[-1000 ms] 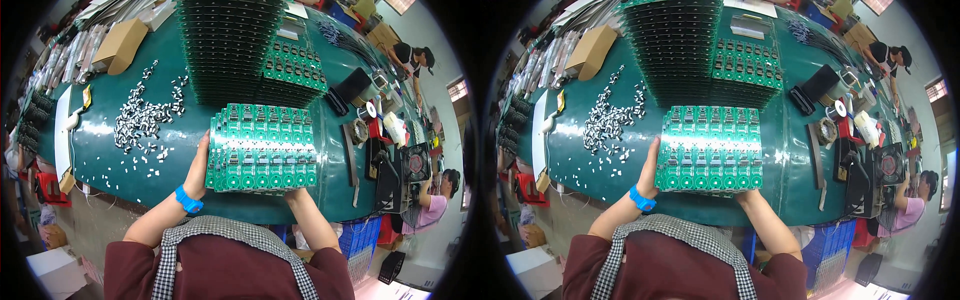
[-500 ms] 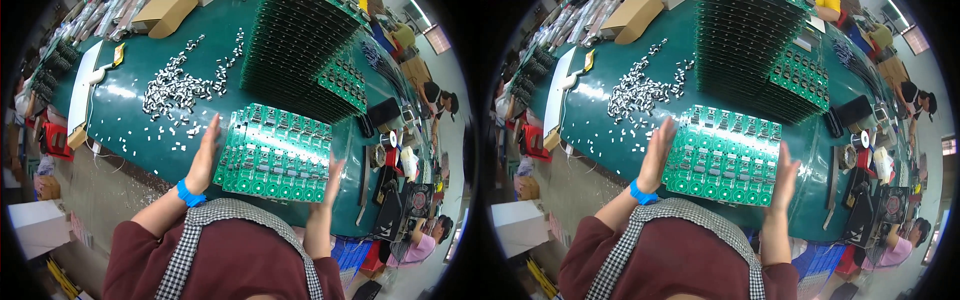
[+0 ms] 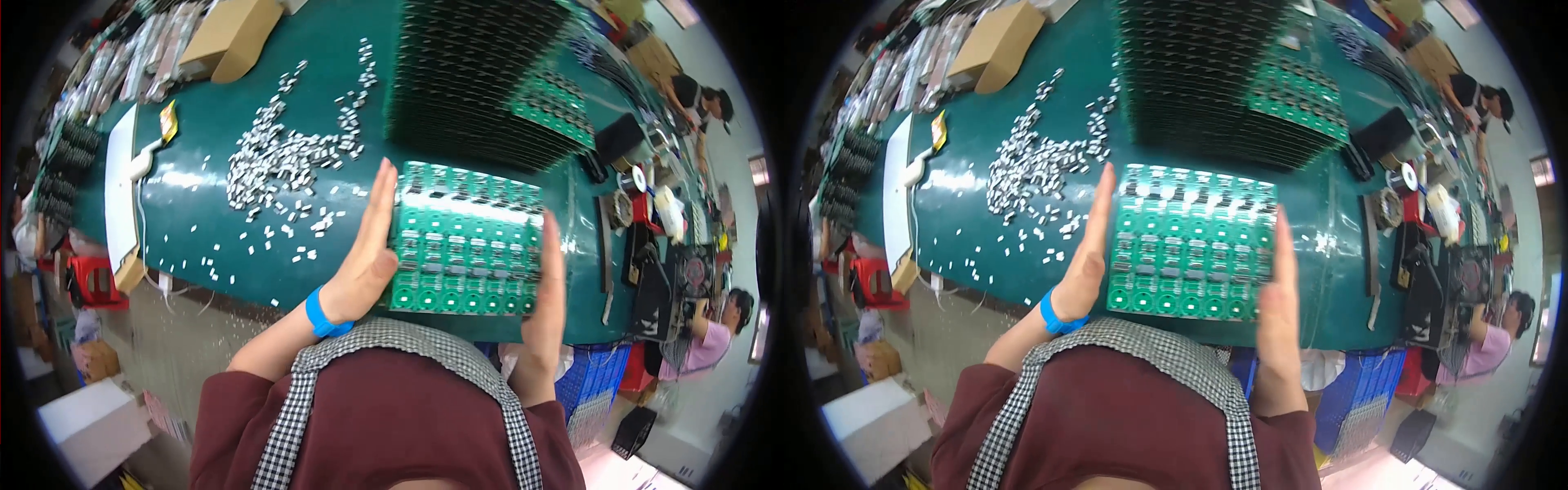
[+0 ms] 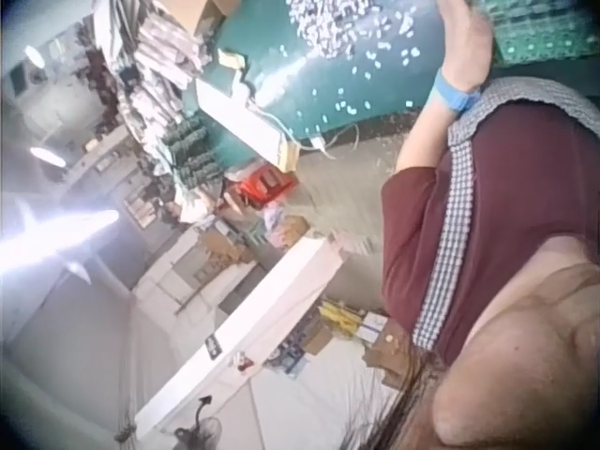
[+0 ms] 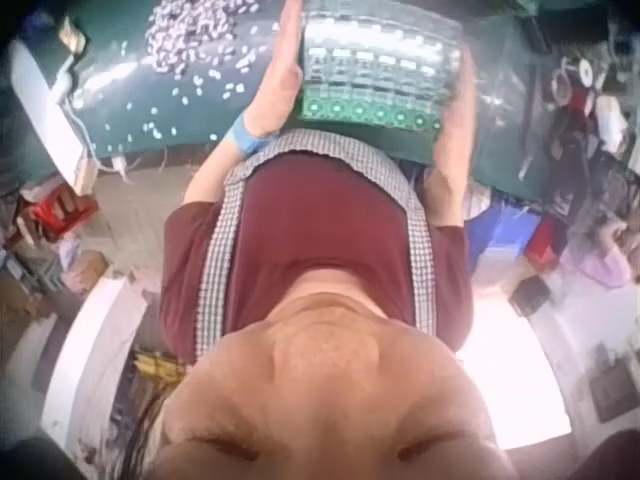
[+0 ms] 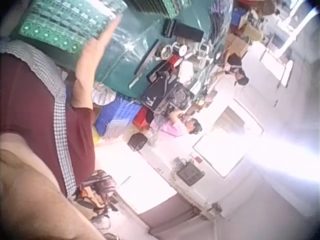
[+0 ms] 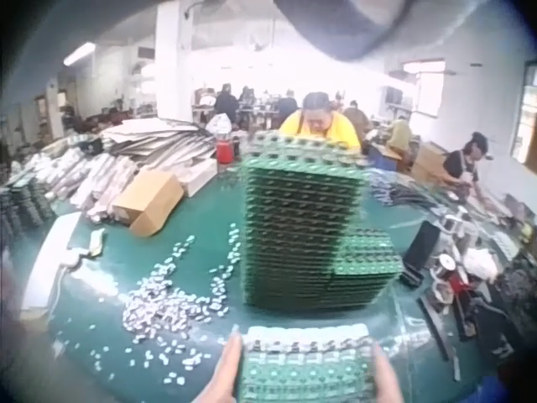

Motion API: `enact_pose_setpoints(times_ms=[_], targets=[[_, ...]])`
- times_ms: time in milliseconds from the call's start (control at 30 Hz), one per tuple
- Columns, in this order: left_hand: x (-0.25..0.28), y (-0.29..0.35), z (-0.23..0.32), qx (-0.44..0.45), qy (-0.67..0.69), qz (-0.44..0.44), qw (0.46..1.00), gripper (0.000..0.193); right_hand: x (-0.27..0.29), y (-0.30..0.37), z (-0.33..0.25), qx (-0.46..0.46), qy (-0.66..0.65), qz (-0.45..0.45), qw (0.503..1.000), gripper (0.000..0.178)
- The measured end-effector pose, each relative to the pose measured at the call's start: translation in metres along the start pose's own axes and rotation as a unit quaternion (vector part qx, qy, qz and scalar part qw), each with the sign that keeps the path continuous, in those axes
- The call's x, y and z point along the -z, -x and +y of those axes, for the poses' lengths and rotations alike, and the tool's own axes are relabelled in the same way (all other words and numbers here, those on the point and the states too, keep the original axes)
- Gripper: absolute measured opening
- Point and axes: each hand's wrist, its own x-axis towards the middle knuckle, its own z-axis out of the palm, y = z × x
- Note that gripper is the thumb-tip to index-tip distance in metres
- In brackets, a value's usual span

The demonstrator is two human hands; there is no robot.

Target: The person attaches electronic components onto circuit boards by hand and stacks the assembled boards into a pile on the table.

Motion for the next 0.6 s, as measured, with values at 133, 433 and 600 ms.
enact_pose_setpoints(times_ms=[133,433,600], targets=[[0.041,0.019,-0.026,0.074,-0.209,0.22,0.95,0.044,0.03,0.005,0.016,-0.032,-0.111,0.187,0.976,0.055],[0.047,0.026,-0.066,0.172,-0.426,0.196,0.866,0.019,0.062,0.0,0.018,-0.011,-0.084,0.181,0.98,0.032],[0.056,0.02,-0.068,0.2,-0.363,0.207,0.886,0.01,0.053,-0.01,0.011,0.001,-0.042,0.143,0.989,0.023]])
